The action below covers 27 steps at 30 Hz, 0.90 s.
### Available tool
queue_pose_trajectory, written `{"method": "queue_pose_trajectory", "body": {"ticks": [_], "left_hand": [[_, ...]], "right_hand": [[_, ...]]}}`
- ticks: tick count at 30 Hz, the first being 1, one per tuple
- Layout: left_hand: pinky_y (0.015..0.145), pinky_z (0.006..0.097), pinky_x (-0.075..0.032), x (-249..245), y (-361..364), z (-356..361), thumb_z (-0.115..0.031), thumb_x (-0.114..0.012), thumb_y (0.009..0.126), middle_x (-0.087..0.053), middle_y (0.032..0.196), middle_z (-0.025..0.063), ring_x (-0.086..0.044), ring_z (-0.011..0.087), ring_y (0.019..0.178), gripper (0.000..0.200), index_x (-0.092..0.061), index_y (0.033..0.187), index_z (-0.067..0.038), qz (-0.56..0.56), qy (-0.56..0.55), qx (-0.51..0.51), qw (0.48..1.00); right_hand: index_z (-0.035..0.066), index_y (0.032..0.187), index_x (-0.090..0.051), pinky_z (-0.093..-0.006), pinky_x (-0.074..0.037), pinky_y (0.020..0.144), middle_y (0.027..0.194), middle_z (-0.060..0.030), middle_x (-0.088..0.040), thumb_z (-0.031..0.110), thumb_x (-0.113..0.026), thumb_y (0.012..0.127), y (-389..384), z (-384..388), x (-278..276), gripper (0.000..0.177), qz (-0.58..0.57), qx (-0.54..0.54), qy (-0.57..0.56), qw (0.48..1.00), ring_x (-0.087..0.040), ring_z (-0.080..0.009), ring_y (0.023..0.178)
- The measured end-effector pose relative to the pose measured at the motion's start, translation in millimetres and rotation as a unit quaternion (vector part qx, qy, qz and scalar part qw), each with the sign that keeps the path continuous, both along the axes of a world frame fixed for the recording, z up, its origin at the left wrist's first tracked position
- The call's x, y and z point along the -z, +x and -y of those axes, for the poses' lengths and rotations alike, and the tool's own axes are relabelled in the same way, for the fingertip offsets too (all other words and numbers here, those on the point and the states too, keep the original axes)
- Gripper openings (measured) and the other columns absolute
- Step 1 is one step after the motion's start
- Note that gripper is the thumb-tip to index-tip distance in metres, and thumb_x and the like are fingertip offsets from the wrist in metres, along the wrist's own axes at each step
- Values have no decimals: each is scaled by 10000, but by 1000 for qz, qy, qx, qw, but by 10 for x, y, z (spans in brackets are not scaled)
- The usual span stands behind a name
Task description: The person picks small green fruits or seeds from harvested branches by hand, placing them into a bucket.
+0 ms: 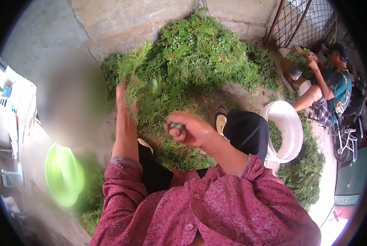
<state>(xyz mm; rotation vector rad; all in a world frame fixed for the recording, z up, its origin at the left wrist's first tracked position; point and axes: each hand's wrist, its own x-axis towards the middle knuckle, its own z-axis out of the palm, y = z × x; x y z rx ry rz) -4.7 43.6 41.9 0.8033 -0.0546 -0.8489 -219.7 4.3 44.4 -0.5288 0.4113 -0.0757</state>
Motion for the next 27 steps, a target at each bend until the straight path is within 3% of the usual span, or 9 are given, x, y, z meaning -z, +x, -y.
{"method": "queue_pose_trajectory", "body": {"ticks": [6,9,11,13,15,19,21,23,27], "left_hand": [[528,299,-471,67,-4,10,-290,-511,873,-545,652,4,-550,150,559,218,-559,812,-87,13,30,30,999],[508,296,-462,-45,-121,-4,-298,-516,873,-540,623,7,-542,152,537,238,-561,773,-86,12,44,6,999],[572,313,-519,213,7,47,-354,-598,813,-615,843,64,-602,171,663,323,-594,972,-73,4,26,75,997],[569,309,-520,373,105,108,-346,-574,831,-620,826,71,-604,176,648,300,-592,964,-77,15,28,78,996],[567,308,-519,398,98,124,-338,-548,848,-625,819,81,-606,181,642,289,-591,951,-71,-9,-35,146,989],[555,307,-515,251,12,90,-310,-523,864,-627,812,87,-606,184,632,271,-586,951,-61,-17,-58,139,988],[552,309,-515,249,28,78,-303,-520,866,-627,806,87,-605,184,624,265,-582,953,-60,-12,-47,130,990],[549,312,-514,209,-7,62,-296,-518,868,-628,799,87,-604,185,616,260,-579,956,-59,-7,-36,125,992],[455,306,-471,184,-42,99,-300,-477,894,-577,682,48,-543,166,503,247,-546,911,-64,-36,-39,116,992]], "right_hand": [[68,820,-524,-144,-292,350,800,-75,-547,80,-563,820,-131,378,-188,41,-1,123,-25,992,-439,-68,498],[70,817,-531,-147,-265,362,738,-37,-532,119,-584,829,-93,461,-368,73,32,133,-139,981,-414,-51,490],[76,808,-532,-156,-236,370,645,5,-495,157,-606,829,6,460,-505,111,9,155,-301,941,-375,-34,478],[59,808,-578,-179,-324,418,639,4,-531,161,-642,798,83,456,-563,120,13,135,-330,934,-435,-55,508],[27,823,-624,-225,-422,517,693,-16,-590,170,-669,768,248,375,-555,160,-3,146,-616,774,-516,-89,584],[-6,841,-633,-257,-462,622,745,-32,-624,205,-678,753,318,257,-457,233,-115,7,-730,674,-558,-109,665],[8,825,-636,-237,-438,548,697,-31,-597,232,-677,760,335,265,-320,237,-82,22,-693,716,-533,-90,605],[23,856,-624,-205,-367,448,633,-15,-546,247,-673,770,315,240,-342,245,-127,-35,-491,861,-479,-63,515],[38,892,-591,-190,-275,390,624,7,-499,236,-655,790,307,213,-189,232,-77,-31,-328,941,-413,-44,454]]}}
